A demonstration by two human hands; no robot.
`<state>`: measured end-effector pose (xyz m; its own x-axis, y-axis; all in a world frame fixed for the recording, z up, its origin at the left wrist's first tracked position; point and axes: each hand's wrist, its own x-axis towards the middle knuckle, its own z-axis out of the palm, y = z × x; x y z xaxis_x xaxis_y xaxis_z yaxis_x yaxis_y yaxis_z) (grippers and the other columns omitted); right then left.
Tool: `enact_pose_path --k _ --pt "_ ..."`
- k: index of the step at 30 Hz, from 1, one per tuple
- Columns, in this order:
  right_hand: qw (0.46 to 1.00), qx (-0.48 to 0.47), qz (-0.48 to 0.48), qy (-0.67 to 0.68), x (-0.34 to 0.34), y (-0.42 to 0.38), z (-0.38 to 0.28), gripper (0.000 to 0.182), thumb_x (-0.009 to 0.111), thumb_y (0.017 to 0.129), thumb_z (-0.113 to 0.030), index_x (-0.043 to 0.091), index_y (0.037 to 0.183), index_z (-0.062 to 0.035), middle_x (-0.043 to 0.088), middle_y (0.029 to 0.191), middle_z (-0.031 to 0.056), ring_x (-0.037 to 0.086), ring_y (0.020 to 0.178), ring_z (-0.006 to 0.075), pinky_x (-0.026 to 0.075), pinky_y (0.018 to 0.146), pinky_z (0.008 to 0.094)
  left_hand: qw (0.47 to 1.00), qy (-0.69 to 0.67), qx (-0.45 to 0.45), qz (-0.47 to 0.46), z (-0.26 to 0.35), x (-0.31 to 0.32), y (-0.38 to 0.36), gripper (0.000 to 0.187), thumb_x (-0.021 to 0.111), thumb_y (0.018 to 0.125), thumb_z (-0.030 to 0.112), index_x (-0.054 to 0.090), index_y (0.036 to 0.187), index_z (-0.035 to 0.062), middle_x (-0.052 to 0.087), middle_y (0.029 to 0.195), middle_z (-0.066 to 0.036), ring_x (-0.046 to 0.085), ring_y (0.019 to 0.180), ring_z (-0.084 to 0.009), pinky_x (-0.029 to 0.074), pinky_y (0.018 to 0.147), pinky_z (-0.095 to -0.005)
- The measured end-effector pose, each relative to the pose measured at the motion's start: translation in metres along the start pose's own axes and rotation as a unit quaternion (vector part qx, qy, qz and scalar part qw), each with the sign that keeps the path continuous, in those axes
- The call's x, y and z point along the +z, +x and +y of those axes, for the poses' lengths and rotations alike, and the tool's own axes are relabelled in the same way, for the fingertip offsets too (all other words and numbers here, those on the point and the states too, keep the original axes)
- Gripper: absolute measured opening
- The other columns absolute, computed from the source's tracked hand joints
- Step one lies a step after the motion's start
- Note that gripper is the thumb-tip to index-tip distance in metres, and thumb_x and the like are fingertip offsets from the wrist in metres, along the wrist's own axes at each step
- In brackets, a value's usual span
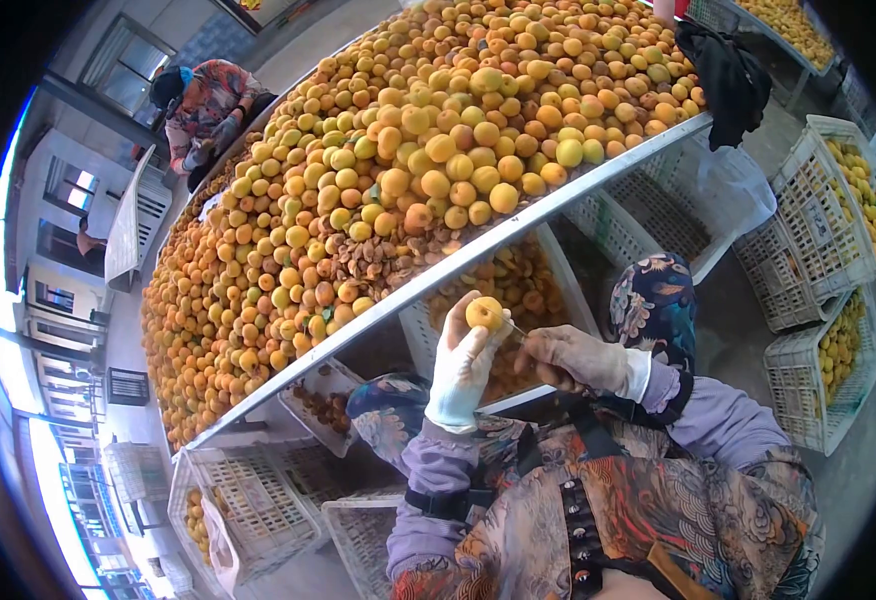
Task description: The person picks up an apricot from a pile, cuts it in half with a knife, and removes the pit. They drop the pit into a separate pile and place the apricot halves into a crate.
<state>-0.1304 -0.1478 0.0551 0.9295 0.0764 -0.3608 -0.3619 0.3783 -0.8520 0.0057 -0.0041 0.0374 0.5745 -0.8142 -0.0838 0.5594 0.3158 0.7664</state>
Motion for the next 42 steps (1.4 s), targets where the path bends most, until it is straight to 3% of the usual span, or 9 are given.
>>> enact_pose_path --k 9,14,19,28,33,36,38,40,42 --pt "1.0 0.027 0.004 0.013 0.007 0.0 0.006 0.039 0.04 0.097 -0.042 0.057 0.096 -0.0073 0.043 0.058 -0.0029 0.035 0.041 0.0047 0.027 0.035 0.0195 1.0 0.0 -0.008 0.013 -0.009 -0.003 -0.004 0.056 0.06 0.088 0.013 0.032 0.135 0.0 0.045 0.127 -0.016 0.049 0.116 -0.0298 0.039 0.102 -0.0404" --pt "0.998 0.008 -0.004 0.065 0.011 0.004 0.02 0.039 0.039 0.097 -0.041 0.056 0.092 -0.0066 0.038 0.053 -0.0027 0.033 0.041 0.0059 0.025 0.035 0.0209 0.997 0.065 0.013 0.036 -0.012 0.004 -0.008 0.055 0.056 0.092 0.024 0.034 0.137 0.0015 0.05 0.121 -0.015 0.055 0.108 -0.0245 0.042 0.097 -0.0353" --pt "0.996 0.024 0.043 0.074 0.017 0.013 0.035 0.039 0.04 0.097 -0.042 0.057 0.088 -0.0077 0.038 0.048 -0.0033 0.03 0.036 0.0061 0.023 0.032 0.0207 0.999 -0.024 -0.026 0.03 -0.038 -0.009 -0.011 0.048 0.048 0.096 0.032 0.038 0.132 0.0017 0.056 0.111 -0.014 0.058 0.099 -0.0236 0.045 0.092 -0.0345" --pt "0.989 0.085 0.05 0.109 0.021 0.015 0.008 0.042 0.041 0.095 -0.047 0.055 0.085 -0.0083 0.037 0.048 -0.0031 0.03 0.035 0.0067 0.023 0.031 0.0217 0.977 0.18 0.071 0.085 -0.023 0.002 0.001 0.04 0.045 0.097 0.033 0.047 0.12 0.0008 0.059 0.108 -0.012 0.057 0.101 -0.019 0.043 0.092 -0.0307" --pt "0.993 0.004 0.113 0.024 0.029 0.021 0.031 0.041 0.042 0.095 -0.048 0.057 0.086 -0.0106 0.039 0.05 -0.0035 0.033 0.037 0.0072 0.026 0.033 0.0217 0.996 -0.023 -0.033 0.074 -0.031 0.001 -0.003 0.051 0.045 0.093 0.049 0.051 0.113 0.0034 0.061 0.101 -0.014 0.058 0.094 -0.0224 0.048 0.084 -0.0348" --pt "0.994 0.032 0.105 0.021 0.026 0.021 0.03 0.036 0.043 0.094 -0.046 0.058 0.088 -0.013 0.041 0.052 -0.0042 0.034 0.038 0.0072 0.028 0.034 0.0212 0.979 -0.135 -0.137 0.073 -0.033 -0.004 0.001 0.052 0.042 0.092 0.054 0.052 0.112 0.0061 0.061 0.1 -0.016 0.059 0.089 -0.0249 0.051 0.077 -0.0391" --pt "0.98 0.088 0.157 0.089 0.032 0.016 0.014 0.032 0.046 0.093 -0.044 0.055 0.086 -0.0138 0.041 0.054 -0.0047 0.033 0.036 0.0052 0.024 0.032 0.0202 0.994 -0.07 -0.087 0.004 -0.029 0.004 -0.005 0.045 0.049 0.093 0.045 0.051 0.114 0.0047 0.061 0.104 -0.016 0.059 0.094 -0.0248 0.05 0.081 -0.0389" --pt "0.986 0.102 0.102 0.089 0.024 0.021 0.012 0.038 0.043 0.093 -0.05 0.053 0.088 -0.0148 0.039 0.053 -0.0062 0.032 0.036 0.0052 0.021 0.031 0.0213 0.988 0.13 0.054 0.065 -0.037 0.007 0.003 0.04 0.056 0.091 0.03 0.05 0.119 0.002 0.058 0.111 -0.014 0.056 0.102 -0.0223 0.046 0.088 -0.0363" --pt "0.985 0.08 0.081 0.131 0.027 0.02 0.009 0.04 0.041 0.093 -0.053 0.05 0.084 -0.0154 0.036 0.051 -0.006 0.03 0.034 0.0056 0.021 0.031 0.0212 0.957 0.249 0.09 0.115 -0.032 0.005 0.006 0.043 0.058 0.089 0.017 0.045 0.126 0.0005 0.055 0.114 -0.012 0.051 0.107 -0.0189 0.042 0.093 -0.0311"
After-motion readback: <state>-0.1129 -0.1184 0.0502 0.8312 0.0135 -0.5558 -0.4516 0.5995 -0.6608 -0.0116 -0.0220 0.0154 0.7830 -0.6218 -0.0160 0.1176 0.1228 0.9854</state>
